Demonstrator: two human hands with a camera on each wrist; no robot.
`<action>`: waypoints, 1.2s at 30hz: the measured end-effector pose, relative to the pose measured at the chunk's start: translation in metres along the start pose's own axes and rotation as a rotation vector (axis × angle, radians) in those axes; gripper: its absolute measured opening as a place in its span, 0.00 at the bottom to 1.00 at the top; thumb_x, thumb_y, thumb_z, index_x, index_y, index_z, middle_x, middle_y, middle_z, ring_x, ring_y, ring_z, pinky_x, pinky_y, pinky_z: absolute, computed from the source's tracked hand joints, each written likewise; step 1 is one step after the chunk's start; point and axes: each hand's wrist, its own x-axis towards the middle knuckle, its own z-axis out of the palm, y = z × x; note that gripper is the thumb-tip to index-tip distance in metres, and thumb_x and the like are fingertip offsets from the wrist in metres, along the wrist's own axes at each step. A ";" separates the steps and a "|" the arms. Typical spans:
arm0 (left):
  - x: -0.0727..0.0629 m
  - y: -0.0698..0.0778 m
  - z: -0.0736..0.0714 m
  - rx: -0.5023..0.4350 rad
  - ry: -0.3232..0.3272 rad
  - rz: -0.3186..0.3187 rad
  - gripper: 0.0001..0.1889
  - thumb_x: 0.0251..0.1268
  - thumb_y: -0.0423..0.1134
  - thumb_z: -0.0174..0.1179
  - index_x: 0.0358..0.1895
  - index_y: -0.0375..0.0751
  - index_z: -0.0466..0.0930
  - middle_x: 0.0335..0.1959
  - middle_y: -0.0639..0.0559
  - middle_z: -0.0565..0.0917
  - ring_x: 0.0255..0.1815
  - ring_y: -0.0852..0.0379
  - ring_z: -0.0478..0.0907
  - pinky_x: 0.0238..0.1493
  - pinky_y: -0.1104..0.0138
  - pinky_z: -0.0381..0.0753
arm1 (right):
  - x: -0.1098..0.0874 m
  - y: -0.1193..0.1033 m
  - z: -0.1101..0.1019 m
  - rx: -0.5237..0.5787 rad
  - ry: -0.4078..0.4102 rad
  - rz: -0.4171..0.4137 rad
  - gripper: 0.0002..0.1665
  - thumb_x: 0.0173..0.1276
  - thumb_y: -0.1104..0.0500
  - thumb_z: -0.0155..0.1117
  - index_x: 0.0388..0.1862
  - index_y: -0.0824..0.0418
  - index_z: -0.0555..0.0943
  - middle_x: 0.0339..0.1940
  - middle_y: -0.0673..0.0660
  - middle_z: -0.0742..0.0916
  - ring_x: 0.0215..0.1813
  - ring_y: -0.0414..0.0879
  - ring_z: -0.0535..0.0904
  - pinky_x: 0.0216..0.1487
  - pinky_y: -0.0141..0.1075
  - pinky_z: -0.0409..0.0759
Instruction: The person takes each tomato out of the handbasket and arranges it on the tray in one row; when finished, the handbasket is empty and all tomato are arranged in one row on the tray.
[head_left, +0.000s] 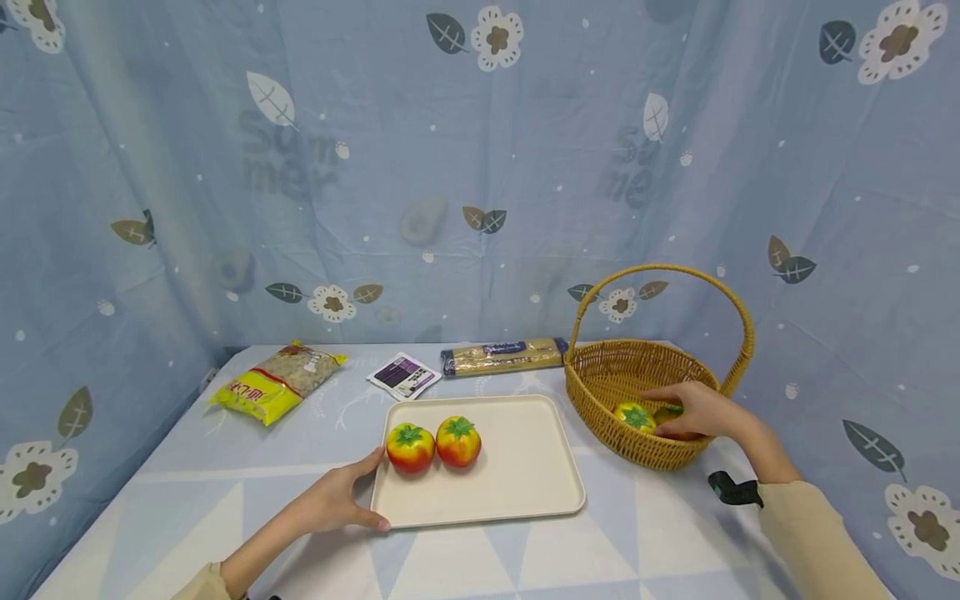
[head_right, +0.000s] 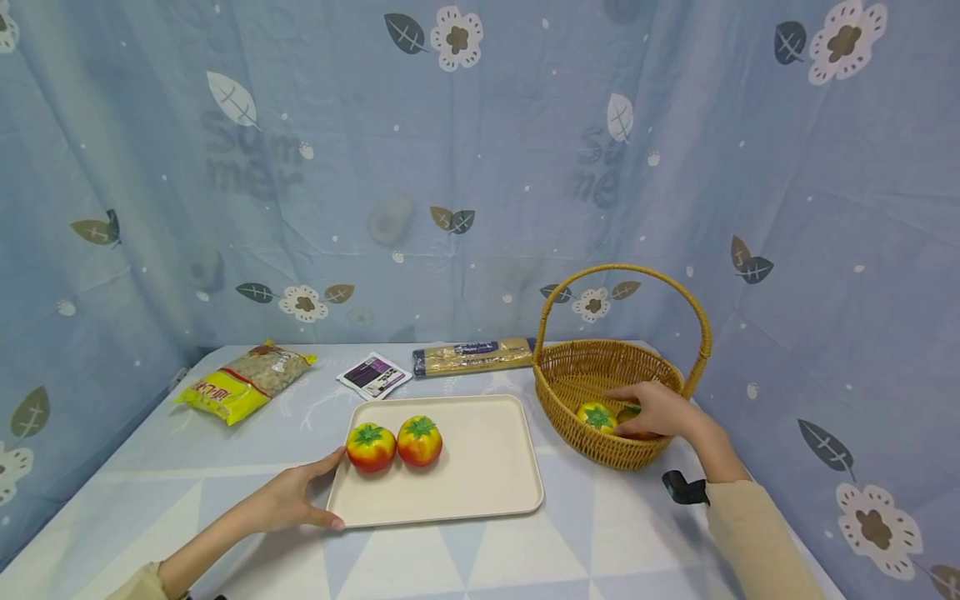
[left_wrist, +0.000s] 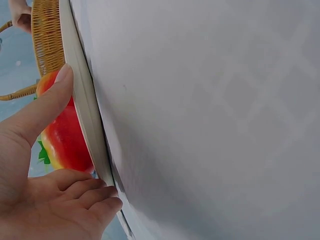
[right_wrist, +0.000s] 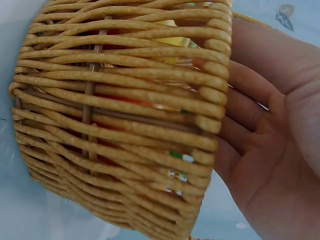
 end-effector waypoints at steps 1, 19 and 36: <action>0.000 0.000 0.000 -0.002 -0.001 0.001 0.60 0.36 0.52 0.79 0.71 0.23 0.55 0.69 0.29 0.63 0.69 0.30 0.59 0.66 0.42 0.60 | 0.001 0.000 0.000 -0.011 -0.010 0.001 0.34 0.59 0.54 0.73 0.64 0.62 0.76 0.24 0.51 0.81 0.20 0.35 0.61 0.25 0.32 0.64; 0.000 0.001 0.000 0.014 0.006 -0.006 0.61 0.35 0.53 0.79 0.71 0.23 0.55 0.69 0.29 0.62 0.69 0.30 0.59 0.67 0.42 0.60 | 0.013 -0.001 0.012 -0.056 -0.041 -0.007 0.32 0.58 0.59 0.72 0.63 0.61 0.77 0.48 0.56 0.86 0.31 0.41 0.73 0.28 0.31 0.70; 0.000 0.003 0.000 0.002 -0.001 -0.046 0.60 0.35 0.51 0.79 0.72 0.26 0.55 0.70 0.31 0.62 0.69 0.31 0.59 0.67 0.42 0.60 | 0.011 -0.007 0.002 -0.060 0.038 0.071 0.41 0.56 0.45 0.74 0.63 0.65 0.76 0.48 0.59 0.86 0.41 0.48 0.81 0.37 0.38 0.79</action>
